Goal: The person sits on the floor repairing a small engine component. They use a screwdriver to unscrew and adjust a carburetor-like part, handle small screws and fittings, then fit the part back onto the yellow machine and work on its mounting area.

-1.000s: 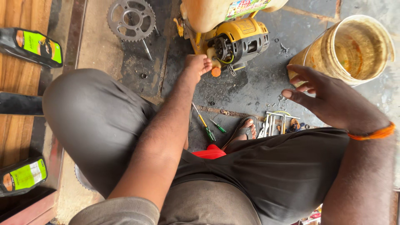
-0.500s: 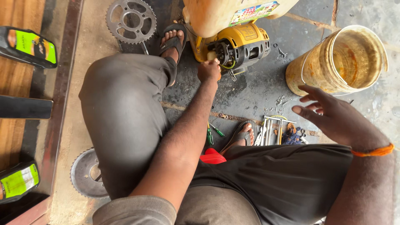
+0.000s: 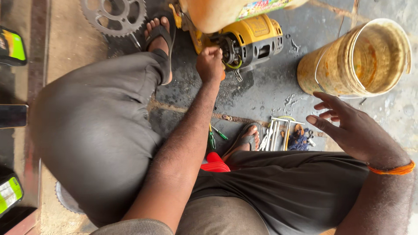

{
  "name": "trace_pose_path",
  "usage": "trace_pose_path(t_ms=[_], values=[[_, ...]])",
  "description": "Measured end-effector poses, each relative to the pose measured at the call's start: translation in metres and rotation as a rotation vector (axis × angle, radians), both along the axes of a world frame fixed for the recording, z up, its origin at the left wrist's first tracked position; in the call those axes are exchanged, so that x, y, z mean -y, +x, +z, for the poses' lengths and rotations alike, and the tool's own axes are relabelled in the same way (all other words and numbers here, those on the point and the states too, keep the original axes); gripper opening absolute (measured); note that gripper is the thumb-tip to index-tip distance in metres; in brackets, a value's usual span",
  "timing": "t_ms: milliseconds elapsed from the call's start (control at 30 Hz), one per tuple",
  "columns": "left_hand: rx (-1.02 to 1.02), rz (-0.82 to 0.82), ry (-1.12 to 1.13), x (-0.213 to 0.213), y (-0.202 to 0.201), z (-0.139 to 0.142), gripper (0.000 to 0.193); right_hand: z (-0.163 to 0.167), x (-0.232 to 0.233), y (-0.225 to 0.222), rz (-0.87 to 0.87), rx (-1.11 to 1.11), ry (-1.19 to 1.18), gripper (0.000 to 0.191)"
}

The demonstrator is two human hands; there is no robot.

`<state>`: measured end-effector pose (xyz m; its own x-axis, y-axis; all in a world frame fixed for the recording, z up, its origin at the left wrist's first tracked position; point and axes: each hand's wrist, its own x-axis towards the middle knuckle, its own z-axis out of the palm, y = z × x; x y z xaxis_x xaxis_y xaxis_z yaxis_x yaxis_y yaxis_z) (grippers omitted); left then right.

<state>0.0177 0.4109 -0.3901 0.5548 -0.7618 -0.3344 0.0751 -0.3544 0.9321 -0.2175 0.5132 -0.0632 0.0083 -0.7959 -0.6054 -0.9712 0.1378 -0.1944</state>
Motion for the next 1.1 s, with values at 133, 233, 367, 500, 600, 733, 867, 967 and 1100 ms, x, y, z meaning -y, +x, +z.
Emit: trace_pose_path(t_ms=[133,233,367,500,600,733,867,967,1100], values=[[0.078,0.038,-0.076,0.006,-0.009,-0.006,0.013,0.0,0.001,0.002,-0.002,0.016,-0.002,0.071],[0.131,0.004,-0.022,0.007,-0.013,-0.01,0.014,0.0,0.004,-0.001,-0.026,0.001,-0.005,0.07],[0.078,-0.014,0.036,0.004,-0.02,-0.012,0.012,-0.005,0.004,-0.009,-0.031,0.01,-0.003,0.073],[0.033,-0.042,0.033,0.005,-0.02,-0.011,0.012,-0.009,0.003,-0.018,-0.013,-0.028,-0.002,0.075],[0.038,-0.05,0.049,0.009,-0.018,-0.009,0.013,-0.011,0.004,-0.022,0.032,-0.023,-0.02,0.075],[0.057,-0.06,0.083,0.012,-0.019,-0.007,0.014,-0.013,0.004,-0.025,0.049,-0.01,-0.009,0.076],[-0.128,-0.027,0.139,0.014,-0.018,-0.01,0.013,-0.014,0.002,-0.029,0.037,-0.003,-0.017,0.075],[-0.416,-0.069,0.149,0.015,-0.008,-0.016,0.013,-0.013,0.0,-0.032,0.054,0.002,-0.031,0.076],[-0.553,-0.159,0.048,0.013,0.001,-0.025,0.015,-0.013,-0.003,-0.034,0.039,-0.004,-0.03,0.076]])
